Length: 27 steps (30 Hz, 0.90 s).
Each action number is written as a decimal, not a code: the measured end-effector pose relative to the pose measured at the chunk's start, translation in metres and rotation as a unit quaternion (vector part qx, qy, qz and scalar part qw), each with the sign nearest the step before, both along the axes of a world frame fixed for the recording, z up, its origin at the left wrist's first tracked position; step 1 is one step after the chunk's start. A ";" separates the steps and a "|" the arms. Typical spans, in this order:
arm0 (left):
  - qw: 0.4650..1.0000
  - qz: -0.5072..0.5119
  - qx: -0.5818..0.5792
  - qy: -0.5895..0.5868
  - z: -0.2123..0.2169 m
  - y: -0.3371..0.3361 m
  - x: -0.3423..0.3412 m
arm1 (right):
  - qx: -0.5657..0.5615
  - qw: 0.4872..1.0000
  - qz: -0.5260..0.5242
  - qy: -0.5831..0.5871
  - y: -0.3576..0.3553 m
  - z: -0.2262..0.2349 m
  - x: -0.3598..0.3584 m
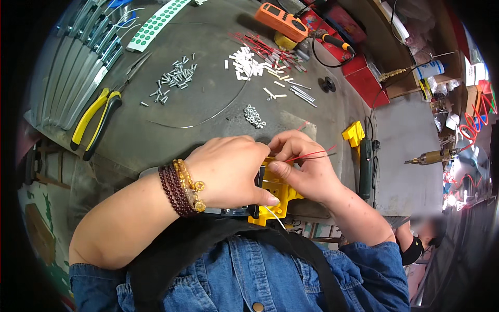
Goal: Assembling and soldering internal wiring components into a yellow power tool housing.
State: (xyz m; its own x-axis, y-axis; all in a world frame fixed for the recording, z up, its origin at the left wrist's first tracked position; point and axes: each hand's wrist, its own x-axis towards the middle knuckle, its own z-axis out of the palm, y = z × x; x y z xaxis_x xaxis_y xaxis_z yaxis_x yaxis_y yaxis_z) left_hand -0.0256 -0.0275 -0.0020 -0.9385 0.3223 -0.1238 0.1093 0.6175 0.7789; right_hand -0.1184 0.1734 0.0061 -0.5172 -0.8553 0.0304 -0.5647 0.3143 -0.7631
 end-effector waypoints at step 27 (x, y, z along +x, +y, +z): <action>0.993 0.080 -0.086 0.032 -0.002 0.024 -0.011 | 0.204 0.949 -0.038 -0.239 -0.003 -0.016 -0.026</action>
State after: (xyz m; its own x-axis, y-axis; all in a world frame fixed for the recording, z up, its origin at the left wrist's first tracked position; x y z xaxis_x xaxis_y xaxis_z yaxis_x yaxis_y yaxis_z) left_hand -0.0366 -0.0037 -0.0042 -0.9835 0.1485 -0.1029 0.0452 0.7537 0.6556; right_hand -0.1443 0.1709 -0.0097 -0.4497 -0.7048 -0.5486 -0.1481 0.6646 -0.7324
